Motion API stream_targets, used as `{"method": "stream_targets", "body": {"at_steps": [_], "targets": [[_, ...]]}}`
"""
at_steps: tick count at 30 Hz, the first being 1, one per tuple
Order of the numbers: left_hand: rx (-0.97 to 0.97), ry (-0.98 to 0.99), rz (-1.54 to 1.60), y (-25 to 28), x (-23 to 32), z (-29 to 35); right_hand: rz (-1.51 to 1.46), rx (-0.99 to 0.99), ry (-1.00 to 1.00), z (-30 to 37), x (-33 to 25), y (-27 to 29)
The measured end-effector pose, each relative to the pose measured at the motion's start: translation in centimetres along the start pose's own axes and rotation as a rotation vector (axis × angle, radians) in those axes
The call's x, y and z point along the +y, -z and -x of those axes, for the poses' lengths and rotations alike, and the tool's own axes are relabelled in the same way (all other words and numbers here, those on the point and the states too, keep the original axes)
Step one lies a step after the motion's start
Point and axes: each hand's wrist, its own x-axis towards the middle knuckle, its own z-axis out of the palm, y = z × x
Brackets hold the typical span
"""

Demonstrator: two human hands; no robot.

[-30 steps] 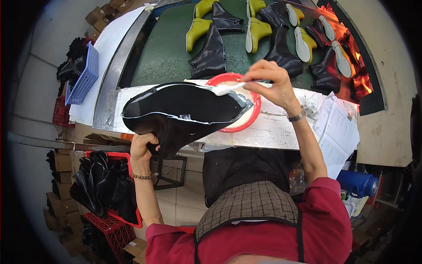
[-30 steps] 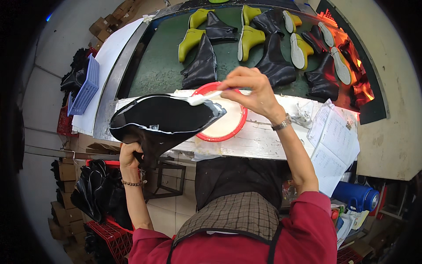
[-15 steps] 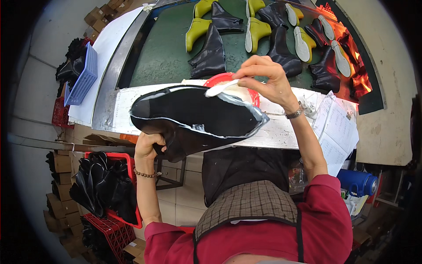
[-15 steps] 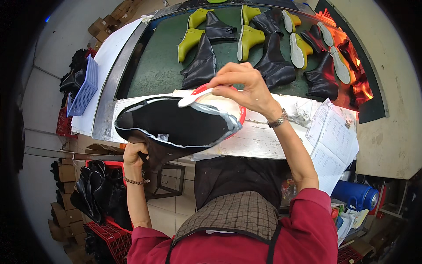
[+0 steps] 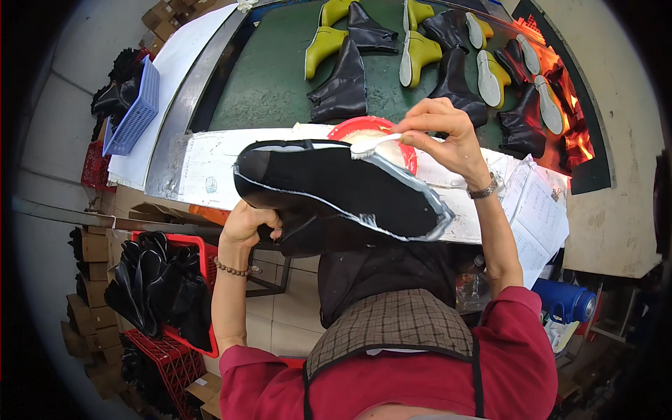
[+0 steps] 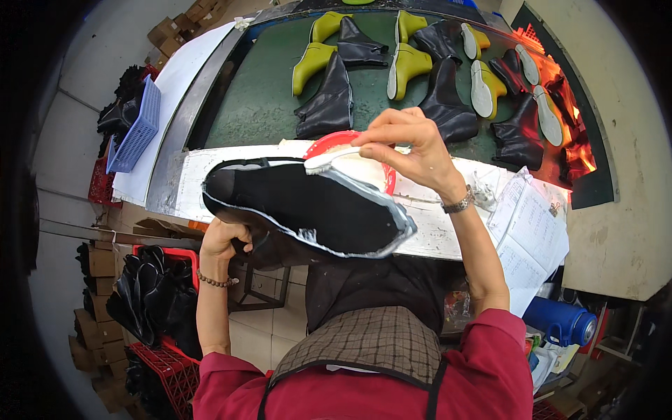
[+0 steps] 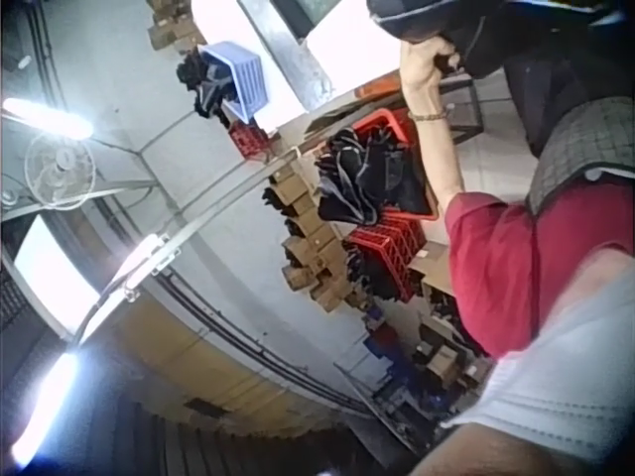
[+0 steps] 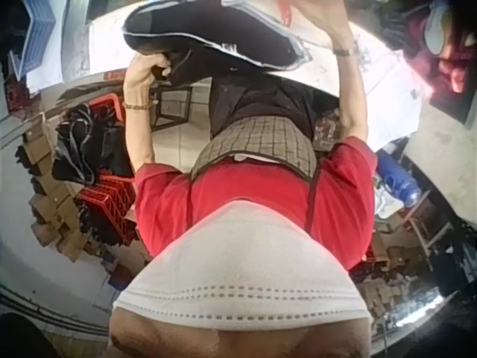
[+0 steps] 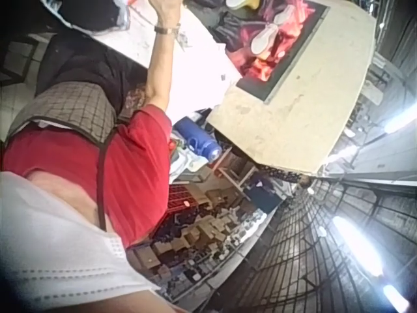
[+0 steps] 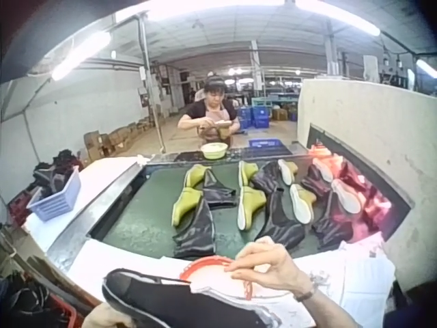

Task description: Applying white adhesive or sealant to the edge of black shoe uppers using a small brush/toothbrush.

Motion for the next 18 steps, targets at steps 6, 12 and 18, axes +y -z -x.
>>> {"method": "stream_targets", "body": {"at_steps": [6,12,18], "targets": [[-0.079,0.156,-0.103,-1.5,-0.1,-0.8,0.001,-0.101,0.078,-2.2,-0.4,0.0],[-0.192,0.33,-0.155,-3.9,0.2,-1.3,0.05,-0.209,0.165,-4.7,-0.4,-0.8],[-0.175,0.313,-0.141,-3.9,0.3,-1.6,0.035,-0.155,0.193,-5.0,0.2,-1.6]]}}
